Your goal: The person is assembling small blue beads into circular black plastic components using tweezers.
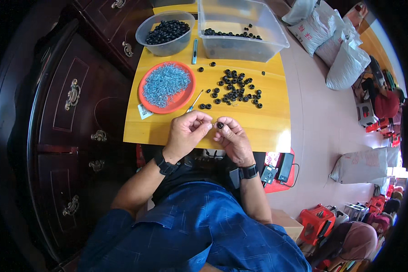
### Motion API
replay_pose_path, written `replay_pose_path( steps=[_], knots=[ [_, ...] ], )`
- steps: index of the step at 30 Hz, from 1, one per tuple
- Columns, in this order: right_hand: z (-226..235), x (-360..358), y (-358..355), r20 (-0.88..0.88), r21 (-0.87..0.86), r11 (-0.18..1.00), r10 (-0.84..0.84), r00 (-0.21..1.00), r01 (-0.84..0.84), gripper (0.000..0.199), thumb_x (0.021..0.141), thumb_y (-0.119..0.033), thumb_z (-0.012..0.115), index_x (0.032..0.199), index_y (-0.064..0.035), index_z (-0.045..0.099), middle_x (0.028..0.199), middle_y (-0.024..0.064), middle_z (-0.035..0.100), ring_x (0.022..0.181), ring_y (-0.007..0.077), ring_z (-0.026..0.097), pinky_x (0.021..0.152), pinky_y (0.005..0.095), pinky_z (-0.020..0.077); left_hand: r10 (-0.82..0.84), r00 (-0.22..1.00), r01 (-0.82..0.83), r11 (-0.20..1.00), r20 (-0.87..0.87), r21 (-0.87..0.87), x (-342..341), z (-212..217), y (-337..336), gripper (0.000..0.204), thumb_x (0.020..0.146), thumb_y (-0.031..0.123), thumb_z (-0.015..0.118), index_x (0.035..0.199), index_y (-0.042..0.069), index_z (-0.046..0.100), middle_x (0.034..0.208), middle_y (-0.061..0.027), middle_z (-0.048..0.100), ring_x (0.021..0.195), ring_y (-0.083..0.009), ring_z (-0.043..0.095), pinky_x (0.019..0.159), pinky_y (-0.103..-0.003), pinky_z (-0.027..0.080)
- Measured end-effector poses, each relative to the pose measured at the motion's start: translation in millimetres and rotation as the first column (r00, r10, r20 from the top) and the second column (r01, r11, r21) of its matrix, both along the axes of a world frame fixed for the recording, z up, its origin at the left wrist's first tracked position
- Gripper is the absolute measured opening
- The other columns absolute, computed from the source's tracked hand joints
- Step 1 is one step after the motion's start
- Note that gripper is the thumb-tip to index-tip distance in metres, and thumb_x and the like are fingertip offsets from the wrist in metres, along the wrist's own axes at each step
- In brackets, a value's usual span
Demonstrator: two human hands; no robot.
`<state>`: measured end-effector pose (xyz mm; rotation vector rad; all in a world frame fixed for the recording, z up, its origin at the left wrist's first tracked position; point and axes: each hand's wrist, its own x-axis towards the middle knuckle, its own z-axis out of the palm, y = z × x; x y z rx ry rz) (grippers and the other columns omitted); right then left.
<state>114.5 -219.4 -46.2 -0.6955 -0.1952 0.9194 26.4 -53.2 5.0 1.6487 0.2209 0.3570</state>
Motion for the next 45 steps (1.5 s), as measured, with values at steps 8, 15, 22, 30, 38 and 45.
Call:
replay_pose_path(
  steps=[8,15,22,30,38,45],
  knots=[
    [3,-4,6,-0.052,0.118,0.992,0.045,0.998,-0.039,0.024,0.1,-0.018,0.06,0.122,-0.007,0.059,0.103,0.0036,0.067,0.087,0.0114,0.066,0.082,0.0277,0.0564,-0.017,0.999,0.008,0.982,0.047,0.189,2,19,-7,0.007,0.088,-0.001,0.069,0.095,-0.001,0.068,0.084,-0.0039,0.068,0.074,-0.007,0.064,0.065,-0.021,0.051],
    [3,-2,4,-0.03,0.051,0.997,0.059,0.998,-0.057,0.024,0.099,-0.012,0.061,0.122,-0.0054,0.06,0.1,0.0038,0.069,0.09,0.0129,0.068,0.083,0.027,0.0564,-0.068,0.994,0.032,0.927,0.083,0.373,4,15,-3,0.006,0.083,-0.003,0.071,0.088,0.0,0.068,0.081,-0.0046,0.064,0.067,-0.0093,0.06,0.059,-0.024,0.049],
    [0,1,2,-0.106,0.089,0.99,0.12,0.987,-0.111,0.025,0.097,-0.004,0.06,0.121,-0.0036,0.06,0.109,0.0064,0.068,0.097,0.0148,0.068,0.087,0.0283,0.0566,-0.199,0.973,0.217,0.96,-0.114,0.179,14,14,7,0.015,0.08,-0.002,0.073,0.089,0.002,0.062,0.08,-0.0023,0.06,0.07,-0.0085,0.061,0.062,-0.025,0.051],
    [-8,7,-2,-0.136,0.165,0.971,0.199,0.97,-0.176,0.03,0.096,-0.007,0.063,0.125,-0.0038,0.058,0.112,0.0064,0.066,0.097,0.0145,0.066,0.09,0.0311,0.0553,-0.256,0.927,0.315,0.927,-0.273,0.201,43,30,35,0.016,0.082,0.005,0.075,0.094,0.004,0.066,0.079,0.0025,0.061,0.072,-0.0027,0.058,0.065,-0.021,0.047],
    [-15,7,-1,-0.258,0.271,0.959,0.154,0.954,-0.081,0.027,0.097,-0.006,0.061,0.124,-0.005,0.058,0.112,0.0079,0.066,0.092,0.0129,0.066,0.088,0.0301,0.0569,0.015,0.991,0.124,0.321,-0.136,0.939,98,15,48,0.017,0.079,0.015,0.072,0.093,0.004,0.07,0.091,-0.0116,0.067,0.086,-0.032,0.064,0.077,-0.042,0.052],
    [-17,7,0,-0.273,0.295,0.953,0.144,0.951,-0.06,0.025,0.099,-0.01,0.059,0.124,-0.0049,0.059,0.111,0.0076,0.067,0.091,0.0123,0.067,0.087,0.0291,0.0576,0.036,0.983,0.173,0.145,-0.18,0.974,117,-3,44,0.011,0.078,0.016,0.073,0.08,0.005,0.069,0.084,-0.0105,0.066,0.09,-0.0301,0.062,0.081,-0.044,0.049]
  ],
)
